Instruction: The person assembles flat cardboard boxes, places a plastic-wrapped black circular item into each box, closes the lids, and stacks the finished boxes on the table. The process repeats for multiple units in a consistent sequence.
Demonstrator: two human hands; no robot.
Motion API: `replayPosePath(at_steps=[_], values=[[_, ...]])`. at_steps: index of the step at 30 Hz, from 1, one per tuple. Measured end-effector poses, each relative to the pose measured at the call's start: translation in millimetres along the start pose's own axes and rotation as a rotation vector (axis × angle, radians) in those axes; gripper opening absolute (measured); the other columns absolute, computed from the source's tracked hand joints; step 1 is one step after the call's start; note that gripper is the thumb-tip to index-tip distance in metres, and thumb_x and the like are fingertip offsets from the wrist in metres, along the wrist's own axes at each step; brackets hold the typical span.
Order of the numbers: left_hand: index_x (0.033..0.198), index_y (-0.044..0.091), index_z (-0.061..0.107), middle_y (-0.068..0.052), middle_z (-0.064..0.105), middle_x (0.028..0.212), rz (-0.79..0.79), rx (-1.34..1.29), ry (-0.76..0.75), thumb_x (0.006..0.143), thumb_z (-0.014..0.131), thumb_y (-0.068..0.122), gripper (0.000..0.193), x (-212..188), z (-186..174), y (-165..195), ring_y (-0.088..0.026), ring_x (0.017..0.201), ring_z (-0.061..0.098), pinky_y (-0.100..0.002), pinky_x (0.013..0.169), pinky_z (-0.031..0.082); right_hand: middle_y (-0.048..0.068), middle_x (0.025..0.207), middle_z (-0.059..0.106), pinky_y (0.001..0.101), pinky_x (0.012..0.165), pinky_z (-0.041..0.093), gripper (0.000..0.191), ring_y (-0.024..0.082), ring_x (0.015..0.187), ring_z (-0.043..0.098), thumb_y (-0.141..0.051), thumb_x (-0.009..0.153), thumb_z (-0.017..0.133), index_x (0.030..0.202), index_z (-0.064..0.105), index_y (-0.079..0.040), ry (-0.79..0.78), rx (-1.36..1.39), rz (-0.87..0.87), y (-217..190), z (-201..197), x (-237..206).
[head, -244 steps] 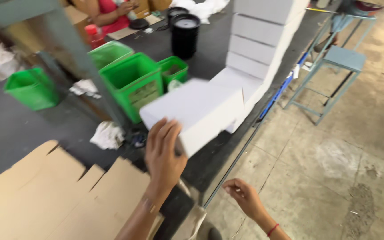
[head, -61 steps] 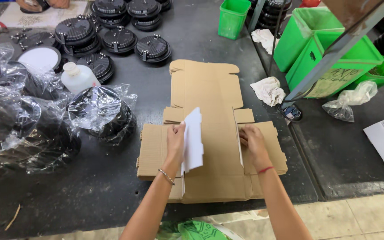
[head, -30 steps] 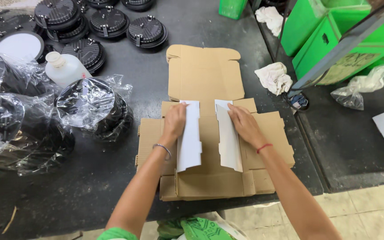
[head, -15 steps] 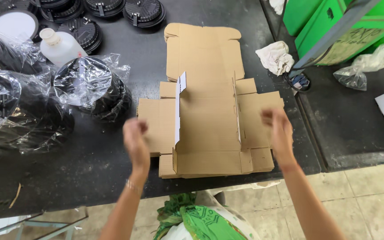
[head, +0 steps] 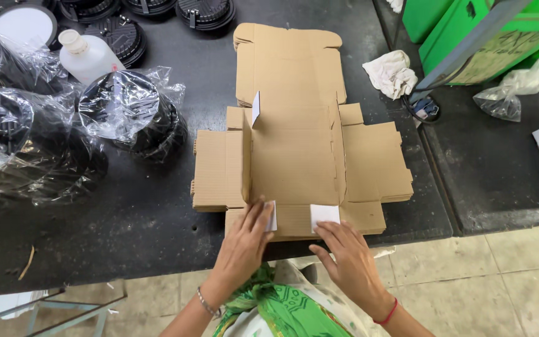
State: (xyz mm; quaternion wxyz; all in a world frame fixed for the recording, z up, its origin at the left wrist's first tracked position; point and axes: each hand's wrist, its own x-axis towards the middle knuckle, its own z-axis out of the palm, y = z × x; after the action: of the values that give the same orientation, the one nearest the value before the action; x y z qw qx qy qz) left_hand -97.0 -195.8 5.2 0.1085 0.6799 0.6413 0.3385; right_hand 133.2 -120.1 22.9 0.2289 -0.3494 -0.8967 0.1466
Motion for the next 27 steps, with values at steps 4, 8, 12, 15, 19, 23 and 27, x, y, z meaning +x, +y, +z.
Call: replayPosePath(at_steps=[4, 8, 12, 15, 19, 23, 27], values=[[0.144, -0.004, 0.046, -0.023, 0.054, 0.139, -0.102, -0.059, 0.0, 0.095, 0.059, 0.009, 0.053, 6, 4, -4, -0.042, 0.126, 0.054, -0.046, 0.102, 0.046, 0.011, 0.129, 0.065, 0.0435, 0.107, 0.044, 0.036, 0.03, 0.124, 0.059, -0.02, 0.092, 0.067, 0.124, 0.065, -0.003, 0.072, 0.025, -0.157, -17, 2, 4], [0.144, -0.003, 0.047, -0.024, 0.058, 0.137, -0.165, -0.085, 0.034, 0.099, 0.055, 0.009, 0.047, 10, 1, 0, -0.041, 0.124, 0.056, -0.046, 0.102, 0.046, 0.014, 0.128, 0.065, 0.042, 0.1, 0.046, 0.04, 0.031, 0.122, 0.058, -0.014, 0.086, 0.07, 0.124, 0.064, 0.0, -0.053, 0.058, -0.15, -15, 17, 13], [0.145, -0.006, 0.046, -0.027, 0.055, 0.141, -0.132, -0.052, 0.09, 0.1, 0.054, 0.01, 0.048, 13, -9, 13, -0.043, 0.127, 0.054, -0.046, 0.103, 0.045, 0.015, 0.125, 0.067, 0.0419, 0.097, 0.051, 0.044, 0.032, 0.116, 0.063, -0.001, 0.079, 0.063, 0.123, 0.066, -0.001, -0.054, -0.036, -0.156, 0, 35, 24], [0.139, -0.005, 0.051, -0.027, 0.056, 0.143, -0.003, -0.004, 0.261, 0.101, 0.055, 0.018, 0.045, 4, -19, 21, -0.041, 0.129, 0.054, -0.045, 0.106, 0.045, 0.012, 0.114, 0.072, 0.0421, 0.089, 0.054, 0.038, 0.031, 0.105, 0.068, 0.003, 0.081, 0.059, 0.117, 0.07, -0.005, -0.052, -0.001, -0.107, 11, 38, 28], [0.124, 0.002, 0.062, -0.016, 0.062, 0.129, -0.059, -0.047, 0.692, 0.111, 0.047, 0.018, 0.026, -3, -36, -1, -0.032, 0.127, 0.058, -0.041, 0.114, 0.044, 0.005, 0.097, 0.079, 0.0406, 0.077, 0.058, 0.035, 0.028, 0.093, 0.073, 0.003, 0.081, 0.056, 0.106, 0.075, -0.013, -0.155, 0.155, 0.078, 31, 29, 46], [0.127, 0.0, 0.064, -0.013, 0.066, 0.125, -0.382, -0.778, 0.737, 0.114, 0.038, 0.038, 0.048, 51, -35, -75, -0.024, 0.117, 0.062, -0.039, 0.107, 0.048, 0.01, 0.096, 0.077, 0.0438, 0.074, 0.055, 0.026, 0.034, 0.089, 0.071, -0.005, 0.082, 0.062, 0.104, 0.073, -0.01, -0.197, 0.118, 0.073, 46, 20, 61], [0.151, 0.01, 0.046, -0.013, 0.059, 0.139, -0.58, -1.055, 0.22, 0.1, 0.029, 0.061, 0.074, 129, 0, -128, -0.026, 0.125, 0.058, -0.039, 0.109, 0.043, 0.01, 0.093, 0.077, 0.0431, 0.073, 0.055, 0.024, 0.033, 0.087, 0.072, -0.008, 0.083, 0.063, 0.105, 0.073, -0.01, -0.224, 0.145, 0.12, 47, 18, 61]])
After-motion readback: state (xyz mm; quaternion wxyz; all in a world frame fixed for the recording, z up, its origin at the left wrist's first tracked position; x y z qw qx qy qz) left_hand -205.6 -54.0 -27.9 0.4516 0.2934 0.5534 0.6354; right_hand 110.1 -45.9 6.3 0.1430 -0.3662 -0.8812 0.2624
